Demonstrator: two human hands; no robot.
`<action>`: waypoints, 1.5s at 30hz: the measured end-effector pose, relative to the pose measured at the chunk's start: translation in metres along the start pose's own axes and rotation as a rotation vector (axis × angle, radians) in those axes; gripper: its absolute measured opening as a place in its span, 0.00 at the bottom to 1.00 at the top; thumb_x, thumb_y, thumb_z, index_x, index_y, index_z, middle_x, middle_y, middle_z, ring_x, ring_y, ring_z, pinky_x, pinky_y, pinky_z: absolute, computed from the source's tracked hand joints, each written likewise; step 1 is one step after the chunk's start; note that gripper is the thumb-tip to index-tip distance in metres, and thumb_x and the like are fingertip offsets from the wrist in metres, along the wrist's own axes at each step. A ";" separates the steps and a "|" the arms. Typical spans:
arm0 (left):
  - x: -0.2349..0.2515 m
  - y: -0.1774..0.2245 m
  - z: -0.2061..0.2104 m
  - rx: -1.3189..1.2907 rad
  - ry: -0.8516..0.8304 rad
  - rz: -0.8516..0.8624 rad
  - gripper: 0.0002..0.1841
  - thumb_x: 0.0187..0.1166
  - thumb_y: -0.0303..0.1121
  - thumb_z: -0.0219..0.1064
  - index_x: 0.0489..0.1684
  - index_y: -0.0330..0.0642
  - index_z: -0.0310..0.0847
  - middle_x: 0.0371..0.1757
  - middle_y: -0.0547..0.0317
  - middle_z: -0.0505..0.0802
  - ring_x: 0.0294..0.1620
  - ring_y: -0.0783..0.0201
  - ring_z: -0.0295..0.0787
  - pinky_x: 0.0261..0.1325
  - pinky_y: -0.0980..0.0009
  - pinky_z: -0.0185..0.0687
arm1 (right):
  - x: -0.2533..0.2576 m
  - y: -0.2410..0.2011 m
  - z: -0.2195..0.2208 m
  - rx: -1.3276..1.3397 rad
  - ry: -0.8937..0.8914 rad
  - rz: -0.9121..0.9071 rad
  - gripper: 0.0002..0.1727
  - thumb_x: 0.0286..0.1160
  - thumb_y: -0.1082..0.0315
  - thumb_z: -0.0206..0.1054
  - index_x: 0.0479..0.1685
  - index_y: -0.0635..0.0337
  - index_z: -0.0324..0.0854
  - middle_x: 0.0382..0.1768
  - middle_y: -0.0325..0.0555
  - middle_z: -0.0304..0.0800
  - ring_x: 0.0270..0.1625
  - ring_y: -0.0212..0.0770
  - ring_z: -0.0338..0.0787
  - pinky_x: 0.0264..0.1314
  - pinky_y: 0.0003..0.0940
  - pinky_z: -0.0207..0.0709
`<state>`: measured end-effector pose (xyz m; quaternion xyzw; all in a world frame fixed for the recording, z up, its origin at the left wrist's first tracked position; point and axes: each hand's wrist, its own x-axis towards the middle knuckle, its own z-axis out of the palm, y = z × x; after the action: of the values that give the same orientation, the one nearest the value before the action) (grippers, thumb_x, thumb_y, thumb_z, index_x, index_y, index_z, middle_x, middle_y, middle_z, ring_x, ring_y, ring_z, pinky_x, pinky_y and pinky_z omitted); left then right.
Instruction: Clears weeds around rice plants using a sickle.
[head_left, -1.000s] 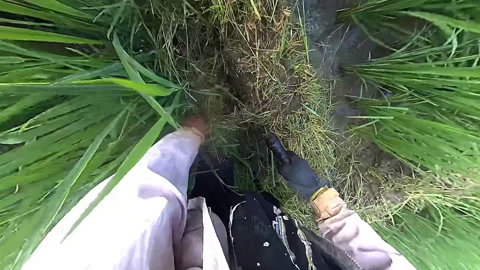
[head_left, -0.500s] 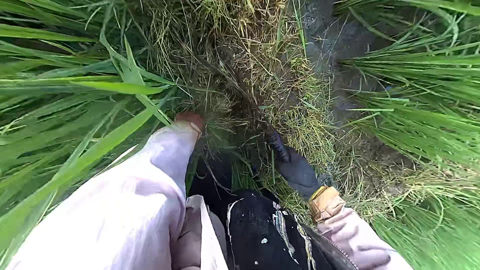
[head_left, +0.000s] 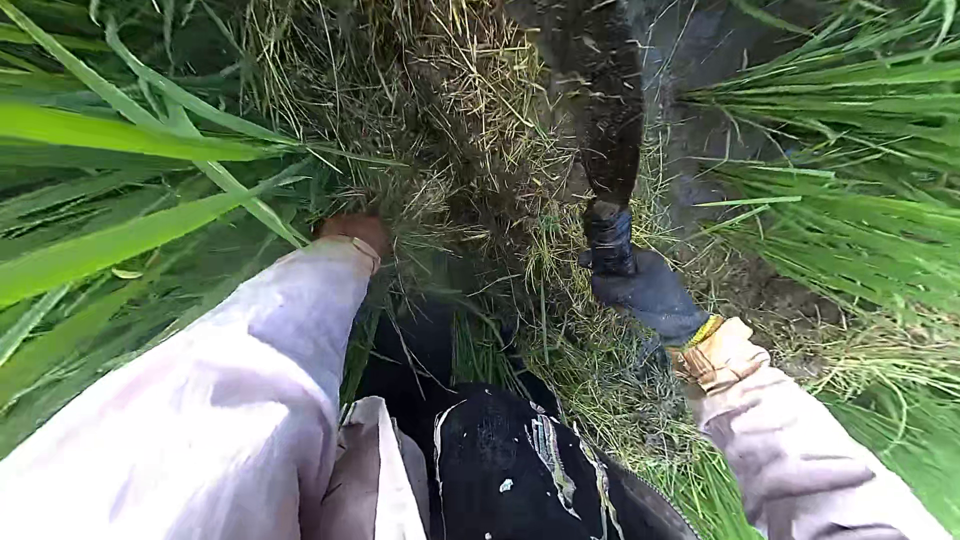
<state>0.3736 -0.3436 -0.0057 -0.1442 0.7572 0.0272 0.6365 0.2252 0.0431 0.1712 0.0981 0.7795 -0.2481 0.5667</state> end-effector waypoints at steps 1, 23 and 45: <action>0.000 -0.002 -0.005 -0.005 0.003 -0.013 0.17 0.73 0.38 0.75 0.47 0.31 0.89 0.54 0.29 0.92 0.59 0.28 0.88 0.62 0.25 0.77 | 0.014 0.029 -0.004 -0.085 0.002 0.034 0.21 0.62 0.55 0.81 0.55 0.49 0.88 0.37 0.46 0.93 0.35 0.44 0.91 0.39 0.52 0.87; 0.112 0.032 -0.139 -0.766 0.183 0.112 0.26 0.91 0.32 0.58 0.81 0.23 0.66 0.83 0.26 0.73 0.87 0.35 0.66 0.88 0.44 0.56 | 0.028 -0.053 0.071 -0.151 0.137 -0.008 0.38 0.61 0.44 0.77 0.74 0.49 0.80 0.43 0.39 0.94 0.40 0.37 0.93 0.44 0.48 0.88; 0.029 0.016 -0.041 -0.328 0.008 0.183 0.21 0.73 0.44 0.74 0.52 0.32 0.89 0.55 0.30 0.92 0.61 0.31 0.88 0.62 0.28 0.79 | 0.109 -0.087 0.141 -0.059 -0.024 0.083 0.31 0.85 0.37 0.57 0.74 0.50 0.76 0.48 0.52 0.91 0.49 0.51 0.92 0.54 0.59 0.85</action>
<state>0.3260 -0.3432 -0.0288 -0.1767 0.7549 0.2078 0.5964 0.2682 -0.1158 0.0610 0.1106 0.7748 -0.2022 0.5887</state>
